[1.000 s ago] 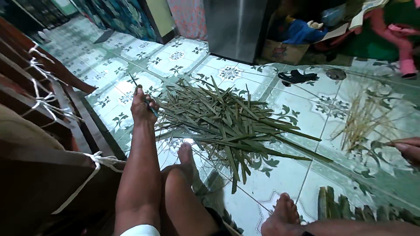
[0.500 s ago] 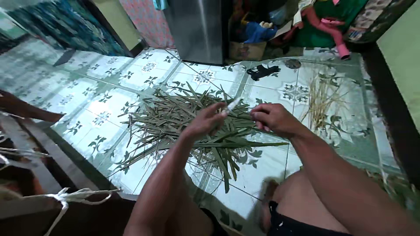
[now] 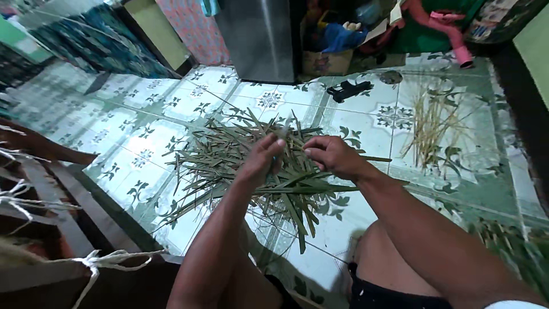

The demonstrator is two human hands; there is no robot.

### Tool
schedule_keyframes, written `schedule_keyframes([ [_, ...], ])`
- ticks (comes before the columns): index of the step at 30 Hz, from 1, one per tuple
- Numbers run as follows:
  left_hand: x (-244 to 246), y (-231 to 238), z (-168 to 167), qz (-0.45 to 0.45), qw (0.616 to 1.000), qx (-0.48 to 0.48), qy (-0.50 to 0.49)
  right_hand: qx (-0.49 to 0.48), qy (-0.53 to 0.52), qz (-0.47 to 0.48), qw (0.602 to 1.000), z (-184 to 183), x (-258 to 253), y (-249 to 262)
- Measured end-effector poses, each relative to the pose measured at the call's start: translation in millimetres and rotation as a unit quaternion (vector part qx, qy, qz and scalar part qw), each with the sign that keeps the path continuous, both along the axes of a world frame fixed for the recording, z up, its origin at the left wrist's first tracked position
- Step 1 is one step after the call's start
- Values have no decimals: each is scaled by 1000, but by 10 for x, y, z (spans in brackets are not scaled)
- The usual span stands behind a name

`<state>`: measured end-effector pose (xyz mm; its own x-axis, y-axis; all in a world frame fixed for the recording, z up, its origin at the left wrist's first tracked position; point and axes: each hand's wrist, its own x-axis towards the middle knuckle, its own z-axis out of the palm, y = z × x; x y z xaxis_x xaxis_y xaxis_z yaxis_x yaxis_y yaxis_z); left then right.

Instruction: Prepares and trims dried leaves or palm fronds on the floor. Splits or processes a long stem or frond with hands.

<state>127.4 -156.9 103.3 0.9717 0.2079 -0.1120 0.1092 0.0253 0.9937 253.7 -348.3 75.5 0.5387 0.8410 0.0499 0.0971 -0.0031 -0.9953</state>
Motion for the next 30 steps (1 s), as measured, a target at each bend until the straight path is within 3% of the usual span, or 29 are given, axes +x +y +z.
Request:
schedule_keyframes([
  [3,29,-97,-65,-31,999,14,24,17,27,5,999,-15,-8,6],
  [8,-77,137,61,42,997,-49,-52,27,74,59,995,8,15,-103],
  [11,-112,21,-25,-17,999,-31,-6,30,81,66,994,13,-32,-90],
  [13,-114,-5,28,-37,999,-21,6,28,68,69,995,24,-37,-99],
  [17,-187,188,202,37,994,-59,-80,26,3,68,997,35,4,-148],
  [23,-231,249,213,60,994,-50,-78,9,-93,58,994,38,89,-231],
  [26,-319,525,293,111,979,-82,-149,-2,-101,73,992,3,133,-292],
  [30,-366,511,216,122,980,-74,-139,-92,-77,118,986,-66,185,-283],
])
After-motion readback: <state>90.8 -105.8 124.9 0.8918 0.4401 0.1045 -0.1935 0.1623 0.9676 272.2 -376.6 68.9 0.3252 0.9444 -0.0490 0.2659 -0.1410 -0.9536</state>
